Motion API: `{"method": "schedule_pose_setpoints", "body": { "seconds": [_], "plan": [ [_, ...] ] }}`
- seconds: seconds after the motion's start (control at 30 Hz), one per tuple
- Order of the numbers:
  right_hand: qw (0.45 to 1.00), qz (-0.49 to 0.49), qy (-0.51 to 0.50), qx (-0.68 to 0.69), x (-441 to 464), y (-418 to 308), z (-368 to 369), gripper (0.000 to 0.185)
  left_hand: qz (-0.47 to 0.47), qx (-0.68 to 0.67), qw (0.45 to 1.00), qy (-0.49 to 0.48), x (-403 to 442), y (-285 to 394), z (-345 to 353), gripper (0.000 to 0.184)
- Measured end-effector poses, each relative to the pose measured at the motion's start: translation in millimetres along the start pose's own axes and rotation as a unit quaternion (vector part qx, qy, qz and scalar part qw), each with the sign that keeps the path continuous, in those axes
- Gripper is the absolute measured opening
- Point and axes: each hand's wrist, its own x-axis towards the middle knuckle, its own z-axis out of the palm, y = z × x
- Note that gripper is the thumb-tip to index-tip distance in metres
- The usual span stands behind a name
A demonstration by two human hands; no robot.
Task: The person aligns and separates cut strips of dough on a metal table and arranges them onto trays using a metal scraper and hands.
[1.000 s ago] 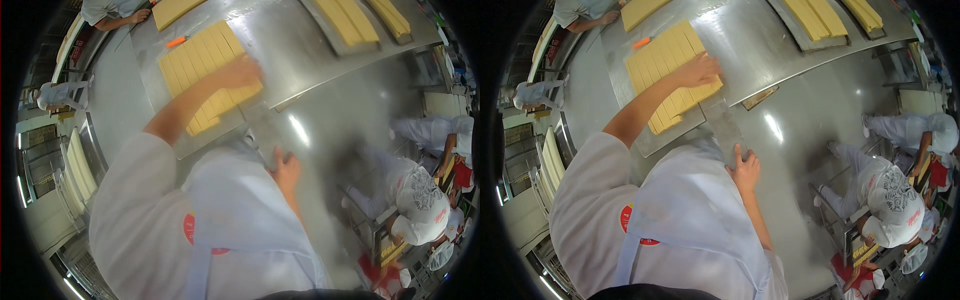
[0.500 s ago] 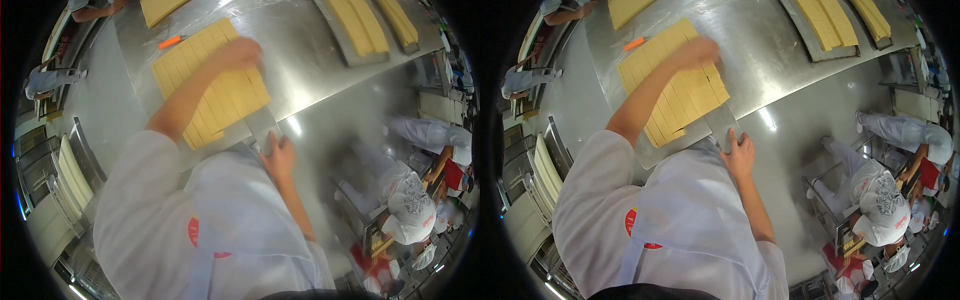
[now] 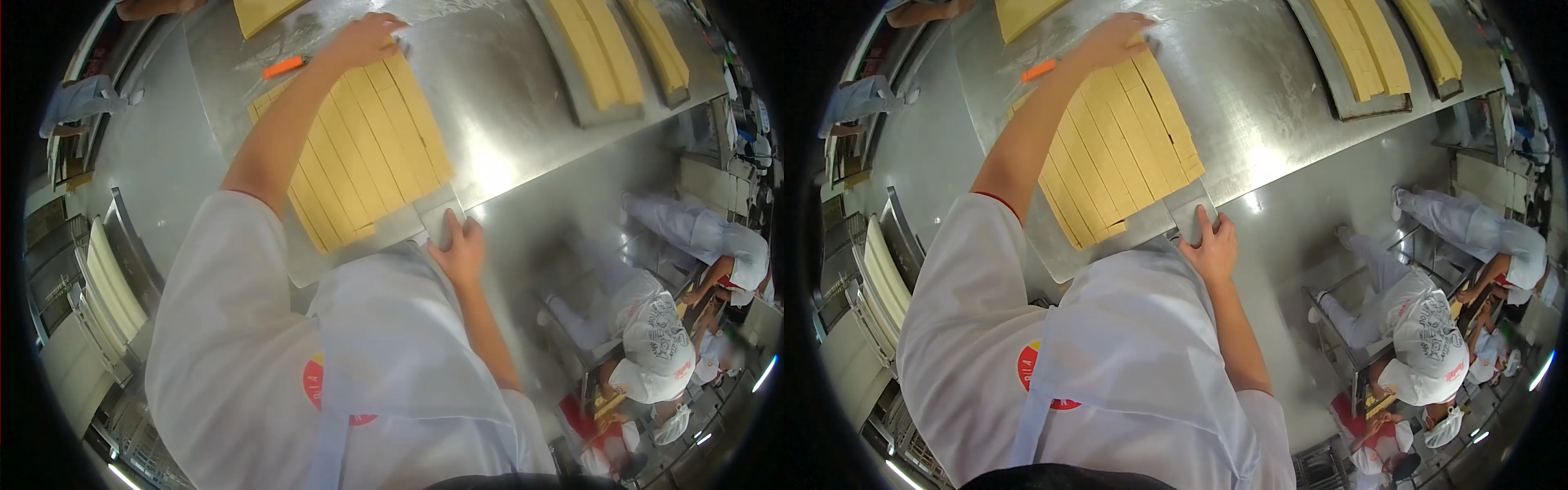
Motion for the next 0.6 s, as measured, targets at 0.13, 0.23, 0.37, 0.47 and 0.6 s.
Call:
{"method": "schedule_pose_setpoints", "body": {
  "seconds": [0.13,0.23,0.37,0.47,0.6],
  "plan": [
    [1.0,0.004,0.005,0.006,4.3,-3.5,-0.1,0.085,0.19,0.068,0.969,-0.14,12.7,42.2,9.4,0.024],
    [1.0,-0.001,0.013,0.009,13.6,-3.7,-0.2,0.085,0.165,0.053,0.973,-0.153,-5.0,41.8,16.4,0.018],
    [1.0,0.02,-0.002,0.011,18.9,-7.0,-1.6,0.086,0.223,0.017,0.971,-0.089,-5.1,45.8,29.7,0.018],
    [0.999,0.034,-0.012,0.016,18.2,-6.5,4.0,0.085,0.326,-0.039,0.944,-0.044,-5.8,86.8,40.4,0.019],
    [0.998,0.044,-0.033,0.006,20.9,-9.9,-5.8,0.084,0.342,-0.076,0.923,-0.157,-41.1,127.6,63.7,0.021]
  ]
}}
